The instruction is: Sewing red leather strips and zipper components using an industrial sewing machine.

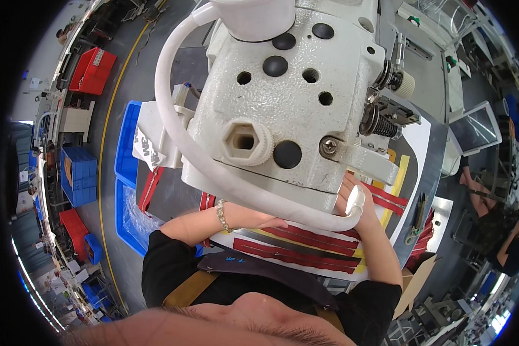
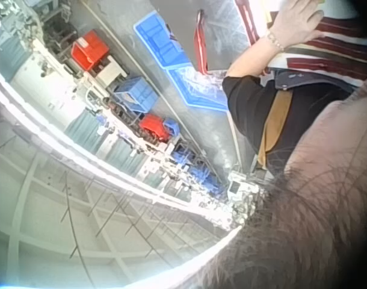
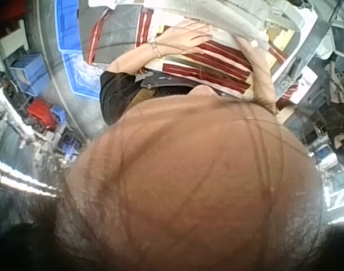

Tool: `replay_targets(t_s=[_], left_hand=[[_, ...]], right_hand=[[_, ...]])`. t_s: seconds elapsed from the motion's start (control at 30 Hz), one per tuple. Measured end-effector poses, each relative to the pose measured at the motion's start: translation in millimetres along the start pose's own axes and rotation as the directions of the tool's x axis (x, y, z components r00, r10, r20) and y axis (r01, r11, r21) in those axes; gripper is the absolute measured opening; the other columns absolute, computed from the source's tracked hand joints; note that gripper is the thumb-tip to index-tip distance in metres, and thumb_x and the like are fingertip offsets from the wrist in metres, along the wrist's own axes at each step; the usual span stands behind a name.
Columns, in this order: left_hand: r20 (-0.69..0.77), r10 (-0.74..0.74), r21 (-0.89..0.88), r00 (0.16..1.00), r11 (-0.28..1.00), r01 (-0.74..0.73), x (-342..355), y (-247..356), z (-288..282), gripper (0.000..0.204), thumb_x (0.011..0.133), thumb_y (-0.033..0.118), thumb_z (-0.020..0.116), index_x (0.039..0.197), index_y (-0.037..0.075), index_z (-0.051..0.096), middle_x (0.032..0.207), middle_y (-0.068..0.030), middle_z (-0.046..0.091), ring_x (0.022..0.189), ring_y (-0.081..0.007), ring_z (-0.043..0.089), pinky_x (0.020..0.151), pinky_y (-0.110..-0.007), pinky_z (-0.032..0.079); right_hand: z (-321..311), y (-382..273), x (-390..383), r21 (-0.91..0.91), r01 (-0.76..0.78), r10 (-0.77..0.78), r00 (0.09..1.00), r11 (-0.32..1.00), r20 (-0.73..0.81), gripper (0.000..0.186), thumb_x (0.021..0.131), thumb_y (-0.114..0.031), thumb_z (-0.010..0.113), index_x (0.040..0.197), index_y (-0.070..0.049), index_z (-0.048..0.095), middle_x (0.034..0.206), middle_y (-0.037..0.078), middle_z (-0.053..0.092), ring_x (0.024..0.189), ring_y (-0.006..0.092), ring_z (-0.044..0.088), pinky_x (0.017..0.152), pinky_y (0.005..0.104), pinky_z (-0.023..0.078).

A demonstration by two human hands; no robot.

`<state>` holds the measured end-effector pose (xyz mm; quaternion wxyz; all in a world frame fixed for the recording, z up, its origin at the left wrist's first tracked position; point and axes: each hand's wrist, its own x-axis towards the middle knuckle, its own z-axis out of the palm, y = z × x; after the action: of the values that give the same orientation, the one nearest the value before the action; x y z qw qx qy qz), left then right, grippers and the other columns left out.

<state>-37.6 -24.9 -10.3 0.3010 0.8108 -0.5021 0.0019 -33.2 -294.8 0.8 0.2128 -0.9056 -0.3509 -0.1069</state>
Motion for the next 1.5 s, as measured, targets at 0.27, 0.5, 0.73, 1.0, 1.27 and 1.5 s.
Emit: replay_targets(t_s=[0.27,0.5,0.73,1.0,1.27,1.5], left_hand=[[0.007,-0.035,-0.001,0.999,0.999,0.035,-1,5,1,0.05,0.078,0.036,0.069,0.115,0.004,0.059,0.108,-0.003,0.061,0.091,-0.0143,0.061,0.072,-0.028,0.049],[0.164,-0.112,0.018,0.98,0.994,0.111,-13,5,12,0.044,0.085,0.039,0.062,0.116,0.008,0.06,0.103,-0.0073,0.064,0.086,-0.0175,0.064,0.063,-0.028,0.052],[0.194,-0.182,-0.103,0.964,0.973,0.204,-14,7,15,0.048,0.094,0.045,0.049,0.129,0.012,0.051,0.118,-0.0092,0.061,0.104,-0.023,0.062,0.086,-0.034,0.051],[0.187,-0.159,-0.101,0.969,0.978,0.18,-13,6,14,0.048,0.095,0.044,0.048,0.13,0.012,0.05,0.122,-0.0097,0.058,0.108,-0.0236,0.059,0.09,-0.035,0.049],[0.185,-0.127,-0.104,0.975,0.984,0.148,-10,5,11,0.048,0.096,0.044,0.047,0.132,0.013,0.048,0.126,-0.0101,0.056,0.112,-0.0242,0.057,0.093,-0.036,0.047],[0.166,-0.134,-0.095,0.977,0.984,0.151,-13,5,9,0.048,0.096,0.043,0.046,0.134,0.013,0.047,0.13,-0.0105,0.054,0.116,-0.0248,0.055,0.096,-0.037,0.046]], right_hand=[[-1,1,6,0.083,0.027,-0.025,0.999,0.996,-0.021,0.032,0.063,-0.013,0.061,0.094,-0.004,0.065,0.099,0.01,0.067,0.1,0.0281,0.064,0.092,0.0405,0.05],[5,6,-6,-0.027,0.031,-0.03,0.998,0.999,0.048,0.026,0.068,-0.011,0.059,0.092,-0.005,0.066,0.102,0.01,0.067,0.097,0.0265,0.065,0.086,0.0404,0.052],[11,5,-20,0.036,-0.085,0.083,0.996,0.996,0.038,0.027,0.073,-0.01,0.058,0.098,-0.008,0.069,0.107,0.007,0.068,0.097,0.0235,0.065,0.084,0.038,0.053],[-3,0,0,0.004,-0.004,0.004,1.0,1.0,-0.023,0.033,0.07,-0.006,0.061,0.102,-0.007,0.069,0.1,0.006,0.069,0.096,0.0252,0.065,0.082,0.0377,0.053],[14,8,-12,0.105,0.006,0.005,0.995,0.994,-0.103,0.038,0.066,-0.006,0.065,0.104,-0.006,0.069,0.091,0.008,0.068,0.089,0.0265,0.067,0.079,0.0368,0.055],[28,13,-22,0.143,-0.008,0.017,0.998,0.99,-0.065,0.039,0.067,-0.008,0.063,0.105,-0.005,0.067,0.089,0.008,0.068,0.088,0.0253,0.067,0.084,0.0384,0.053]])
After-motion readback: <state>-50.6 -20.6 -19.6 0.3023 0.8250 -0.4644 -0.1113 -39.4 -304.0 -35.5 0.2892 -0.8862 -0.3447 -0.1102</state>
